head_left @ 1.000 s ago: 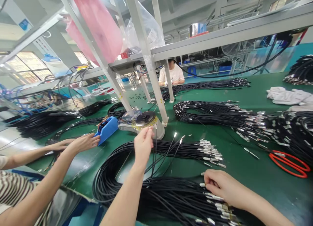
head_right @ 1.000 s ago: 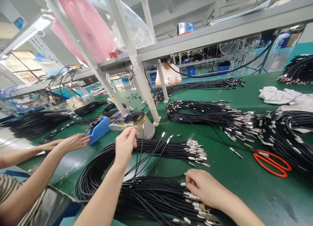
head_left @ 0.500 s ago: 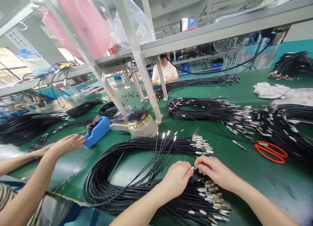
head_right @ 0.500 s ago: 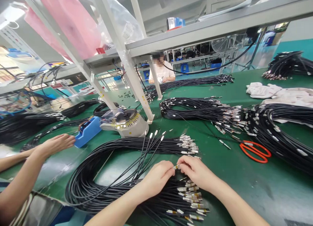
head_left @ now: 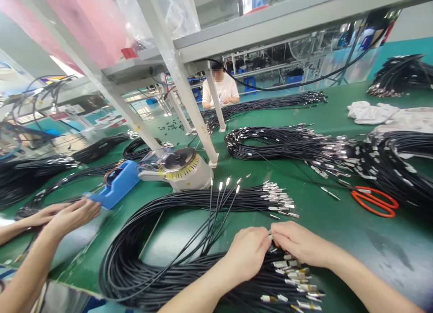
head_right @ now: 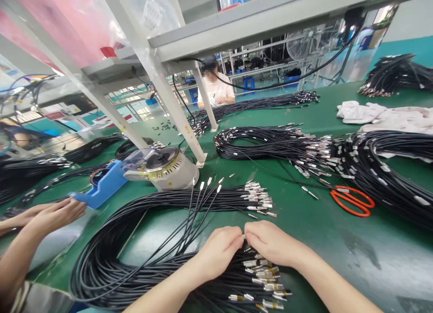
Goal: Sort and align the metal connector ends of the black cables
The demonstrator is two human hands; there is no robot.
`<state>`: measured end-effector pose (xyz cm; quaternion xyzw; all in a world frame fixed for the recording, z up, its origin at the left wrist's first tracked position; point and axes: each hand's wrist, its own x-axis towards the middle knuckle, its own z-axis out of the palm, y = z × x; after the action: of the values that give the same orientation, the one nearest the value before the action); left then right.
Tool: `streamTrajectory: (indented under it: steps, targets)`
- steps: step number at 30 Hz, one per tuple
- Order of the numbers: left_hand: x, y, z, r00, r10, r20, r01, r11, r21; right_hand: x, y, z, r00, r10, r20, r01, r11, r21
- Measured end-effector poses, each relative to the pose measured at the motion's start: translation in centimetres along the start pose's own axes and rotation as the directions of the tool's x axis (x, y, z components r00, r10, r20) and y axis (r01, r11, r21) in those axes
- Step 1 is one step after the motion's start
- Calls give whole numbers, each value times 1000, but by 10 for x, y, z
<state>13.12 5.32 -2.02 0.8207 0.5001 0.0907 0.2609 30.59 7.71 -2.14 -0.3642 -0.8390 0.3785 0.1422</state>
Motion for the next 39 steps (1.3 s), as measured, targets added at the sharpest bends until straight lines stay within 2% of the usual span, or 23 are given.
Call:
streamTrajectory:
  steps: [10, 13, 15, 17, 19, 22, 23, 24, 26, 27, 28, 29, 30, 31, 33, 34, 35, 36, 37, 38, 39]
  targets:
    - [0, -3, 4, 1000, 8, -28, -10, 998, -55, -2, 1, 6, 1000, -7, -30, 5, 998, -65]
    - [2, -2, 3, 999, 0, -32, -3, 995, -99, -2, 2, 4, 999, -5, -39, 4, 1000, -18]
    - [2, -1, -4, 999, -4, -49, -5, 980, -200, -1, 6, 1, 999, 0, -40, 3, 996, 84]
    - [0, -3, -18, 992, -32, -122, -12, 940, -341, -2, 11, -3, 997, 8, -70, 1, 991, 133]
    - [-7, -9, -40, 964, -89, -250, -34, 893, -448, -3, 16, -6, 993, 4, -116, 2, 999, 45]
    - [-25, -29, -82, 880, -193, -433, -86, 833, -546, -4, 21, -4, 991, -17, -132, -12, 976, -217]
    - [-31, -38, -96, 833, -250, -494, -115, 795, -596, -4, 22, -2, 991, -14, -132, -24, 958, -287]
    - [-36, -47, -108, 766, -314, -561, -156, 755, -636, -4, 22, 0, 991, -7, -135, -40, 940, -339]
    - [-43, -63, -125, 570, -436, -697, -256, 712, -654, -4, 22, 4, 989, 7, -146, -65, 916, -396]
    - [-43, -68, -128, 497, -471, -729, -275, 711, -647, -4, 22, 5, 989, 13, -147, -72, 910, -407]
    - [-41, -71, -127, 469, -486, -738, -265, 720, -642, -4, 21, 5, 990, 15, -142, -73, 908, -412]
    - [-37, -71, -121, 491, -482, -726, -226, 734, -641, -5, 20, 4, 991, 15, -131, -68, 909, -412]
    - [-32, -68, -111, 549, -465, -694, -168, 752, -637, -5, 19, 3, 993, 13, -119, -61, 911, -408]
    - [-27, -62, -99, 626, -431, -650, -105, 779, -618, -6, 18, 2, 994, 11, -106, -52, 916, -398]
    - [-16, -43, -69, 723, -334, -604, -40, 853, -520, -8, 15, -2, 996, 15, -89, -46, 933, -357]
    - [-11, -32, -56, 800, -252, -544, -22, 895, -446, -9, 13, -3, 995, 19, -96, -49, 945, -322]
    - [-8, -21, -44, 896, -137, -423, -25, 935, -355, -9, 11, -4, 993, 20, -113, -51, 959, -278]
    - [-4, -10, -34, 955, -43, -294, -39, 963, -267, -9, 10, -5, 990, 16, -139, -48, 973, -227]
    - [-2, -1, -27, 986, 24, -167, -57, 980, -193, -9, 9, -6, 985, 9, -171, -39, 984, -174]
    - [1, 7, -22, 996, 62, -69, -71, 988, -138, -9, 8, -7, 979, 1, -204, -26, 992, -120]
    - [3, 12, -19, 997, 73, -16, -74, 991, -108, -9, 7, -7, 973, -3, -230, -13, 998, -65]
